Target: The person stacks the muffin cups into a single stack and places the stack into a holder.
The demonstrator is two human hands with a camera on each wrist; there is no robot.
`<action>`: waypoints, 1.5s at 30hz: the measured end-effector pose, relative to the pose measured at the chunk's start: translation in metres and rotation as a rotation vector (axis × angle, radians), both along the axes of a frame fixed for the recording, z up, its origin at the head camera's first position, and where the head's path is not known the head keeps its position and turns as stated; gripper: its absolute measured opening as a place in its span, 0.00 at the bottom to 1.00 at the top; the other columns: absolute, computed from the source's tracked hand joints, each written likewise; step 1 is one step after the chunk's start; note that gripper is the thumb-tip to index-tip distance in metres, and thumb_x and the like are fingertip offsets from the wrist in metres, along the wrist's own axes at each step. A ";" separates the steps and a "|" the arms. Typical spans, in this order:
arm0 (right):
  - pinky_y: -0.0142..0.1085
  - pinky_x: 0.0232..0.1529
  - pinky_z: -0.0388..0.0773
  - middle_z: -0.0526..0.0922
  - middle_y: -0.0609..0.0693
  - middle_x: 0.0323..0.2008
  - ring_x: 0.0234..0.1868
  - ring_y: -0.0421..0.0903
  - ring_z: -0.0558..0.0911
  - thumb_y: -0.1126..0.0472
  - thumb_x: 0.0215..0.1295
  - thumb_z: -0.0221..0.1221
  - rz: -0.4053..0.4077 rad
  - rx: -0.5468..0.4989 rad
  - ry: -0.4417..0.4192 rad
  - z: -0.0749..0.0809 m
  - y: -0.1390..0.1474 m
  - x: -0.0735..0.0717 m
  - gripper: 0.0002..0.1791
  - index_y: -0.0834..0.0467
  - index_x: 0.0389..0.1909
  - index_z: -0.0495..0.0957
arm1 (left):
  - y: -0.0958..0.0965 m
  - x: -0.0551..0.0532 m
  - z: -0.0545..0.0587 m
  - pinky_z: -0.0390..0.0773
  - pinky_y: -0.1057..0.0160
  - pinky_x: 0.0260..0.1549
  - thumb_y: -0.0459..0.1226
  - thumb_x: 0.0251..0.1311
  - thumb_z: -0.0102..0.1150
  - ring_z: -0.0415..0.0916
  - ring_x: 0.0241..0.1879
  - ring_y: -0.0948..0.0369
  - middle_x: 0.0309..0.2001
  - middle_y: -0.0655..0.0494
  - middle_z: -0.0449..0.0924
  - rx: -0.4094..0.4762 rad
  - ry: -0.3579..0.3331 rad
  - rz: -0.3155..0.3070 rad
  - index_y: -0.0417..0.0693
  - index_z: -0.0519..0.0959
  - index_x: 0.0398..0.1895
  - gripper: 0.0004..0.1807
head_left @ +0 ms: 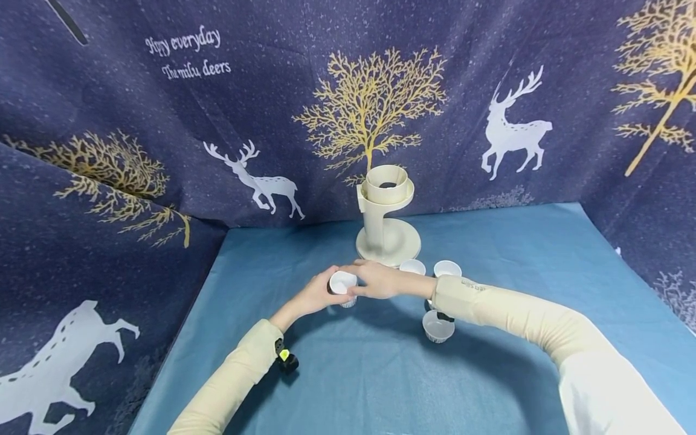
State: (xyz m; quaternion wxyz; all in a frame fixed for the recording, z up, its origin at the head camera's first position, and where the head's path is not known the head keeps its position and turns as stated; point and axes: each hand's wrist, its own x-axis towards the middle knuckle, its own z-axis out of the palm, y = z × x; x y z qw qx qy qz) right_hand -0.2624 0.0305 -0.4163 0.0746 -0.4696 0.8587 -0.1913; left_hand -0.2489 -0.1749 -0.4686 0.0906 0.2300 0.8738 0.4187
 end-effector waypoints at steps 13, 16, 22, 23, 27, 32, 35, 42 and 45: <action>0.39 0.51 0.72 0.75 0.52 0.55 0.54 0.46 0.72 0.52 0.64 0.55 -0.013 0.010 -0.008 0.001 0.001 0.002 0.30 0.57 0.65 0.63 | 0.001 0.002 0.003 0.74 0.65 0.31 0.47 0.51 0.65 0.74 0.34 0.63 0.44 0.56 0.77 -0.020 0.000 -0.009 0.53 0.65 0.56 0.30; 0.39 0.52 0.72 0.74 0.52 0.57 0.55 0.47 0.72 0.52 0.64 0.54 -0.012 0.015 -0.015 0.000 0.002 0.002 0.30 0.57 0.65 0.61 | 0.001 0.002 0.002 0.74 0.65 0.31 0.48 0.50 0.65 0.74 0.34 0.63 0.43 0.56 0.77 -0.038 0.004 -0.005 0.53 0.65 0.56 0.31; 0.40 0.54 0.71 0.72 0.56 0.58 0.57 0.49 0.72 0.52 0.65 0.53 -0.019 -0.034 0.000 -0.002 0.006 -0.001 0.30 0.62 0.64 0.61 | 0.003 0.002 0.002 0.74 0.64 0.33 0.48 0.49 0.66 0.74 0.35 0.63 0.43 0.56 0.77 -0.046 0.007 0.009 0.53 0.66 0.53 0.29; 0.41 0.55 0.71 0.72 0.56 0.58 0.58 0.49 0.72 0.52 0.65 0.53 -0.021 -0.043 0.005 -0.002 0.007 -0.002 0.30 0.63 0.64 0.62 | 0.003 0.002 0.002 0.74 0.64 0.33 0.48 0.49 0.66 0.75 0.36 0.63 0.43 0.56 0.77 -0.042 0.005 0.010 0.53 0.66 0.53 0.29; 0.41 0.56 0.71 0.72 0.57 0.58 0.58 0.50 0.72 0.52 0.66 0.51 -0.037 -0.066 0.008 -0.003 0.010 -0.004 0.28 0.64 0.62 0.63 | 0.003 0.002 0.001 0.75 0.64 0.36 0.48 0.50 0.65 0.76 0.39 0.63 0.45 0.55 0.77 -0.029 0.005 0.009 0.54 0.66 0.53 0.28; 0.41 0.51 0.74 0.76 0.56 0.53 0.52 0.49 0.77 0.54 0.66 0.52 -0.055 -0.123 -0.027 -0.002 0.016 -0.005 0.24 0.63 0.59 0.67 | 0.004 0.003 0.001 0.75 0.63 0.36 0.48 0.50 0.65 0.76 0.39 0.63 0.44 0.55 0.78 -0.025 -0.006 0.013 0.55 0.67 0.51 0.27; 0.42 0.49 0.75 0.79 0.56 0.50 0.49 0.48 0.79 0.57 0.65 0.52 -0.056 -0.166 -0.042 -0.002 0.019 -0.007 0.20 0.62 0.55 0.71 | 0.004 0.003 0.001 0.75 0.62 0.38 0.48 0.49 0.66 0.76 0.41 0.62 0.45 0.55 0.77 -0.031 -0.001 0.021 0.54 0.67 0.51 0.27; 0.40 0.43 0.78 0.82 0.54 0.44 0.43 0.44 0.80 0.59 0.65 0.51 -0.044 -0.204 -0.015 -0.002 0.028 -0.009 0.15 0.62 0.47 0.77 | 0.005 0.002 -0.001 0.74 0.60 0.41 0.49 0.48 0.67 0.75 0.42 0.62 0.44 0.56 0.77 -0.052 0.021 0.047 0.54 0.67 0.51 0.28; 0.34 0.41 0.77 0.83 0.52 0.41 0.41 0.43 0.80 0.60 0.65 0.51 -0.038 -0.198 0.002 -0.004 0.032 -0.009 0.13 0.61 0.45 0.78 | 0.005 0.003 -0.001 0.74 0.61 0.41 0.50 0.47 0.67 0.75 0.41 0.63 0.44 0.56 0.78 -0.064 0.019 0.059 0.54 0.67 0.50 0.29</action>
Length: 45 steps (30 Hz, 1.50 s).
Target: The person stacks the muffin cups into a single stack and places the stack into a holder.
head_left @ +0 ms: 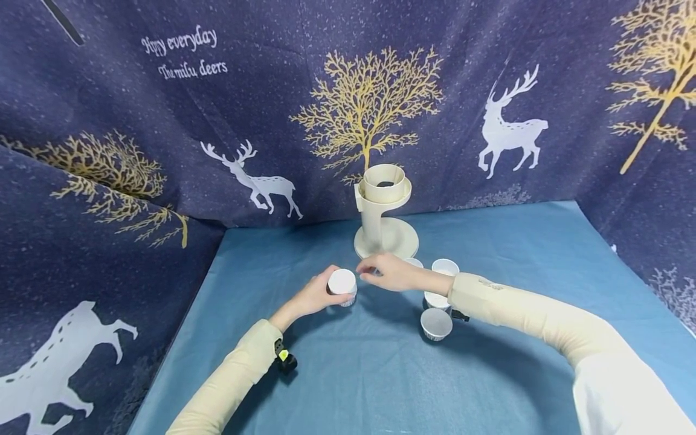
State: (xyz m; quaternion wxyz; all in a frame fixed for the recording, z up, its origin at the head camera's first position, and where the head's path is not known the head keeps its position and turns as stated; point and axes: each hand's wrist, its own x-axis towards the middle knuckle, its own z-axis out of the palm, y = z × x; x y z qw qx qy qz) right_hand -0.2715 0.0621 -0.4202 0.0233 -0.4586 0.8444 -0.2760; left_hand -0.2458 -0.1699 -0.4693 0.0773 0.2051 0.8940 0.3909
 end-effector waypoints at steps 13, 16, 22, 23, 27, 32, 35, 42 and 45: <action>0.37 0.41 0.78 0.83 0.49 0.39 0.38 0.39 0.80 0.61 0.65 0.51 -0.026 0.001 -0.023 0.010 0.022 -0.003 0.11 0.56 0.45 0.79 | 0.002 -0.001 0.001 0.74 0.60 0.42 0.50 0.47 0.67 0.75 0.43 0.61 0.45 0.55 0.77 -0.035 0.021 0.002 0.52 0.67 0.51 0.30; 0.40 0.41 0.78 0.83 0.48 0.38 0.37 0.39 0.80 0.61 0.65 0.51 -0.033 -0.008 -0.028 0.011 0.028 -0.005 0.11 0.55 0.44 0.79 | 0.001 -0.001 0.002 0.74 0.60 0.42 0.50 0.47 0.67 0.75 0.43 0.61 0.45 0.55 0.77 -0.026 0.011 0.004 0.52 0.67 0.51 0.30; 0.34 0.40 0.78 0.83 0.45 0.36 0.36 0.37 0.80 0.62 0.65 0.51 -0.051 -0.024 -0.028 0.012 0.035 -0.009 0.10 0.55 0.43 0.79 | 0.001 0.000 0.003 0.73 0.60 0.43 0.47 0.46 0.68 0.75 0.43 0.61 0.45 0.54 0.77 0.008 -0.006 0.003 0.52 0.68 0.51 0.29; 0.33 0.40 0.78 0.83 0.45 0.36 0.36 0.37 0.81 0.62 0.65 0.52 -0.057 -0.026 -0.031 0.012 0.036 -0.009 0.10 0.55 0.43 0.79 | 0.001 0.000 0.003 0.73 0.60 0.43 0.47 0.46 0.68 0.74 0.43 0.61 0.45 0.55 0.77 0.008 -0.003 0.002 0.52 0.68 0.51 0.29; 0.31 0.39 0.78 0.84 0.46 0.38 0.38 0.38 0.81 0.62 0.65 0.52 -0.076 -0.024 -0.029 0.011 0.040 -0.012 0.11 0.56 0.44 0.79 | 0.001 0.000 0.002 0.73 0.60 0.43 0.48 0.46 0.68 0.74 0.43 0.61 0.45 0.55 0.77 0.013 0.002 0.004 0.52 0.68 0.51 0.30; 0.31 0.39 0.78 0.84 0.49 0.39 0.40 0.41 0.82 0.63 0.64 0.52 -0.094 -0.023 -0.025 0.010 0.045 -0.014 0.11 0.58 0.44 0.79 | 0.001 -0.001 0.000 0.73 0.59 0.43 0.49 0.46 0.68 0.75 0.43 0.60 0.45 0.55 0.77 0.014 0.011 0.004 0.53 0.68 0.51 0.30; 0.31 0.40 0.77 0.84 0.49 0.40 0.41 0.42 0.82 0.63 0.63 0.53 -0.110 -0.018 -0.020 0.009 0.048 -0.014 0.11 0.58 0.44 0.79 | 0.000 0.000 -0.001 0.74 0.60 0.42 0.50 0.46 0.68 0.75 0.43 0.61 0.45 0.56 0.77 -0.002 0.025 0.005 0.53 0.68 0.51 0.30; 0.31 0.40 0.78 0.83 0.51 0.41 0.41 0.43 0.82 0.63 0.63 0.53 -0.135 -0.006 -0.022 0.007 0.058 -0.016 0.12 0.59 0.45 0.79 | 0.001 0.000 -0.001 0.74 0.60 0.43 0.50 0.46 0.68 0.75 0.44 0.60 0.46 0.55 0.77 -0.007 0.028 0.011 0.53 0.68 0.52 0.31; 0.32 0.40 0.78 0.84 0.52 0.42 0.42 0.44 0.82 0.62 0.64 0.53 -0.139 -0.013 -0.024 0.006 0.061 -0.017 0.12 0.59 0.45 0.79 | 0.001 0.000 -0.001 0.74 0.59 0.43 0.50 0.45 0.68 0.75 0.44 0.60 0.46 0.55 0.77 0.004 0.010 0.016 0.54 0.68 0.52 0.31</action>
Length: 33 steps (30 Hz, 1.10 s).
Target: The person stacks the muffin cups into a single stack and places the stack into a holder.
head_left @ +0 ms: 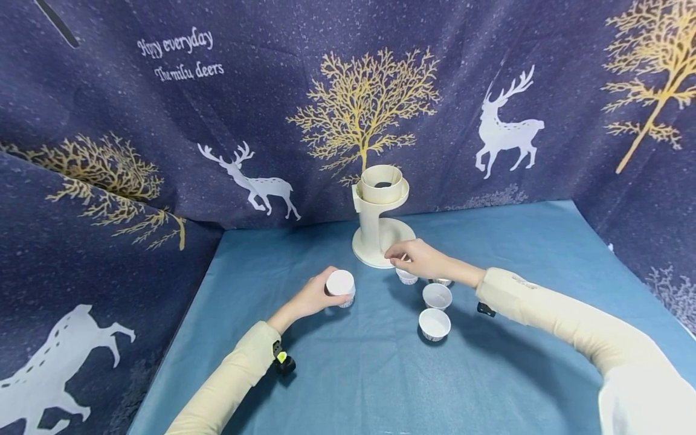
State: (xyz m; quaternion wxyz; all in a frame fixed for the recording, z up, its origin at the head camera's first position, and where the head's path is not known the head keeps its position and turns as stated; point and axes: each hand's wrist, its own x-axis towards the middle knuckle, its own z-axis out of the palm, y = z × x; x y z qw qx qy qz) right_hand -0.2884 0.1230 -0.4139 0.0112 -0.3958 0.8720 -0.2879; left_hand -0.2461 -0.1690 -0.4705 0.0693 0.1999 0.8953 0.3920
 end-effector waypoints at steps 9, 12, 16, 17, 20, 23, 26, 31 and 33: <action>0.34 0.40 0.78 0.83 0.54 0.42 0.41 0.44 0.82 0.61 0.64 0.53 -0.030 0.010 -0.001 -0.005 0.009 -0.005 0.11 0.56 0.45 0.79 | 0.000 0.000 0.000 0.74 0.59 0.43 0.49 0.46 0.68 0.75 0.44 0.60 0.46 0.55 0.77 0.006 -0.018 0.006 0.53 0.67 0.53 0.31; 0.34 0.40 0.78 0.84 0.54 0.41 0.41 0.44 0.82 0.61 0.64 0.53 -0.040 0.015 -0.012 -0.006 0.011 -0.005 0.11 0.56 0.45 0.79 | 0.000 0.001 0.000 0.74 0.60 0.43 0.49 0.46 0.68 0.75 0.44 0.61 0.46 0.54 0.77 0.007 -0.016 0.006 0.53 0.67 0.53 0.31; 0.36 0.41 0.78 0.83 0.53 0.41 0.42 0.44 0.82 0.60 0.64 0.53 -0.050 0.026 -0.031 -0.007 0.014 -0.004 0.12 0.57 0.47 0.78 | 0.000 0.001 0.000 0.73 0.59 0.44 0.48 0.46 0.68 0.75 0.44 0.60 0.46 0.54 0.77 0.015 -0.010 0.004 0.53 0.67 0.53 0.31; 0.37 0.41 0.78 0.83 0.53 0.42 0.42 0.45 0.81 0.60 0.63 0.54 -0.051 0.025 -0.036 -0.007 0.015 -0.003 0.13 0.57 0.47 0.78 | 0.000 0.001 -0.001 0.73 0.59 0.44 0.48 0.46 0.68 0.75 0.44 0.60 0.46 0.54 0.77 0.013 -0.009 0.005 0.53 0.67 0.53 0.31; 0.42 0.44 0.77 0.83 0.52 0.43 0.44 0.47 0.81 0.59 0.61 0.56 -0.056 0.026 -0.027 -0.009 0.017 -0.003 0.14 0.59 0.47 0.78 | 0.000 0.001 -0.002 0.73 0.59 0.44 0.49 0.46 0.68 0.75 0.44 0.60 0.46 0.55 0.76 0.008 -0.011 0.004 0.53 0.67 0.53 0.31; 0.44 0.48 0.75 0.81 0.53 0.46 0.48 0.49 0.79 0.58 0.59 0.59 -0.059 0.030 0.007 -0.013 0.021 -0.003 0.18 0.61 0.49 0.77 | 0.000 0.001 -0.003 0.73 0.59 0.43 0.50 0.46 0.67 0.75 0.44 0.61 0.46 0.55 0.76 0.006 -0.014 0.004 0.54 0.67 0.54 0.32; 0.44 0.52 0.72 0.80 0.54 0.49 0.52 0.51 0.77 0.57 0.57 0.61 -0.067 0.048 0.040 -0.015 0.023 -0.003 0.22 0.62 0.51 0.75 | 0.000 0.002 -0.003 0.73 0.59 0.43 0.50 0.46 0.67 0.75 0.44 0.60 0.47 0.55 0.76 0.009 -0.018 0.001 0.53 0.66 0.54 0.32; 0.47 0.55 0.70 0.77 0.58 0.52 0.55 0.54 0.74 0.55 0.53 0.63 -0.076 0.087 0.039 -0.015 0.027 -0.001 0.29 0.64 0.54 0.72 | 0.001 0.001 -0.002 0.73 0.59 0.43 0.50 0.47 0.67 0.75 0.45 0.60 0.47 0.55 0.76 0.014 -0.021 0.000 0.53 0.66 0.54 0.32; 0.48 0.55 0.69 0.76 0.59 0.54 0.56 0.56 0.73 0.53 0.52 0.64 -0.079 0.108 0.023 -0.016 0.029 0.000 0.31 0.65 0.56 0.71 | 0.000 0.001 -0.002 0.73 0.59 0.43 0.50 0.47 0.67 0.74 0.45 0.60 0.47 0.54 0.76 0.011 -0.019 0.002 0.53 0.66 0.54 0.32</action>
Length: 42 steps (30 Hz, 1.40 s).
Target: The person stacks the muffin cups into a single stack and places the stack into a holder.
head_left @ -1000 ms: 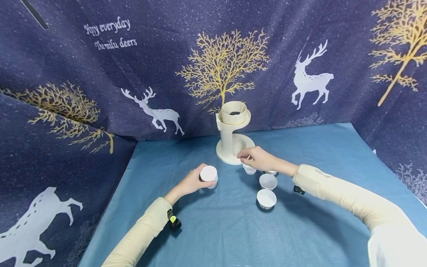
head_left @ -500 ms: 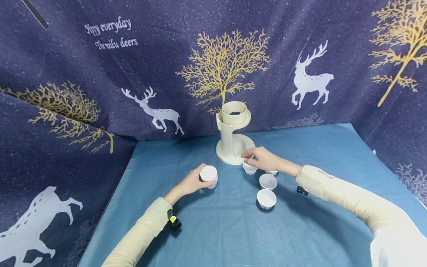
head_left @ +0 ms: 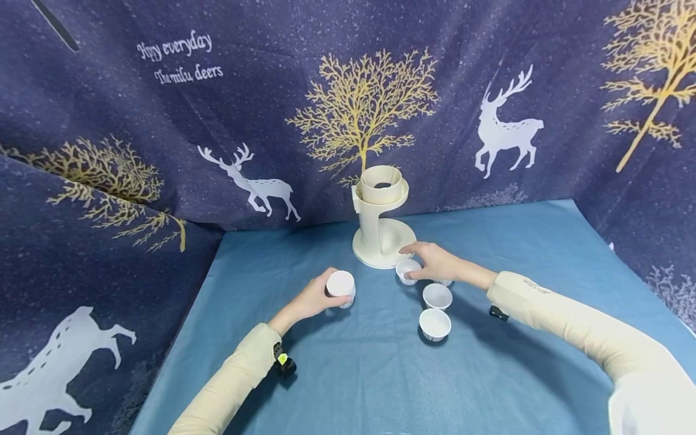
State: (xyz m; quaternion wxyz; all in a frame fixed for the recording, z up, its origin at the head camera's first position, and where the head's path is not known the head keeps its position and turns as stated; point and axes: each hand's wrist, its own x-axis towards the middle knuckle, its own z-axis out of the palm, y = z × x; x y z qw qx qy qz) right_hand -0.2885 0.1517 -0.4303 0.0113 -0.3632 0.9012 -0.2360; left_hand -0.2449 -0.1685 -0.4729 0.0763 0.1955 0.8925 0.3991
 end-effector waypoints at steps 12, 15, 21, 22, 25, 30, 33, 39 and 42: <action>0.51 0.57 0.67 0.72 0.61 0.57 0.59 0.59 0.70 0.49 0.48 0.67 -0.041 0.077 -0.071 -0.009 0.010 -0.002 0.37 0.63 0.58 0.69 | 0.001 0.002 0.003 0.73 0.59 0.43 0.48 0.47 0.67 0.75 0.44 0.60 0.47 0.53 0.76 0.004 0.008 0.000 0.51 0.67 0.54 0.31; 0.50 0.56 0.68 0.73 0.61 0.57 0.59 0.58 0.71 0.49 0.49 0.67 -0.044 0.071 -0.081 -0.009 0.010 0.001 0.37 0.64 0.58 0.69 | 0.001 0.002 0.003 0.73 0.59 0.43 0.49 0.47 0.67 0.75 0.44 0.60 0.46 0.54 0.76 0.006 0.006 -0.003 0.52 0.67 0.53 0.31; 0.49 0.55 0.69 0.75 0.62 0.54 0.57 0.58 0.73 0.50 0.49 0.67 -0.047 0.060 -0.053 -0.010 0.008 0.002 0.35 0.66 0.55 0.71 | 0.000 0.002 0.003 0.73 0.59 0.44 0.49 0.47 0.67 0.75 0.45 0.60 0.47 0.54 0.76 0.003 0.004 -0.009 0.51 0.66 0.54 0.31; 0.49 0.55 0.69 0.75 0.62 0.54 0.57 0.58 0.73 0.50 0.49 0.67 -0.051 0.058 -0.053 -0.011 0.008 0.001 0.35 0.66 0.55 0.71 | 0.000 0.002 0.003 0.73 0.59 0.44 0.49 0.48 0.67 0.75 0.45 0.60 0.47 0.54 0.76 0.003 0.004 -0.008 0.51 0.66 0.54 0.32; 0.48 0.55 0.69 0.75 0.61 0.54 0.56 0.57 0.73 0.50 0.49 0.66 -0.054 0.061 -0.052 -0.013 0.007 0.000 0.35 0.66 0.55 0.71 | 0.000 0.002 0.002 0.73 0.58 0.44 0.50 0.47 0.67 0.75 0.45 0.59 0.47 0.53 0.76 0.003 0.000 -0.008 0.51 0.66 0.54 0.32; 0.48 0.54 0.70 0.76 0.61 0.53 0.56 0.57 0.74 0.51 0.49 0.67 -0.043 0.047 -0.044 -0.018 0.006 -0.003 0.34 0.66 0.54 0.72 | 0.000 0.001 0.000 0.73 0.59 0.44 0.51 0.47 0.67 0.74 0.45 0.60 0.47 0.54 0.75 -0.004 -0.008 -0.002 0.52 0.66 0.54 0.32; 0.48 0.53 0.71 0.77 0.61 0.52 0.55 0.57 0.75 0.51 0.49 0.66 -0.041 0.041 -0.031 -0.021 0.006 -0.004 0.33 0.66 0.54 0.73 | 0.000 0.002 0.000 0.73 0.59 0.44 0.50 0.47 0.67 0.74 0.45 0.59 0.47 0.54 0.76 0.000 -0.006 0.001 0.52 0.66 0.54 0.32; 0.47 0.53 0.72 0.77 0.59 0.52 0.54 0.56 0.75 0.51 0.50 0.66 -0.049 0.025 -0.023 -0.020 0.004 -0.002 0.32 0.64 0.53 0.73 | 0.001 0.003 0.002 0.73 0.59 0.44 0.49 0.47 0.67 0.74 0.45 0.59 0.47 0.54 0.76 0.011 -0.003 0.001 0.52 0.66 0.54 0.32; 0.47 0.53 0.72 0.77 0.58 0.52 0.54 0.56 0.75 0.51 0.49 0.66 -0.051 0.013 -0.020 -0.018 0.002 -0.001 0.32 0.63 0.54 0.73 | 0.001 0.002 0.002 0.73 0.58 0.44 0.48 0.47 0.67 0.74 0.45 0.59 0.47 0.54 0.75 0.008 -0.008 0.004 0.52 0.66 0.54 0.31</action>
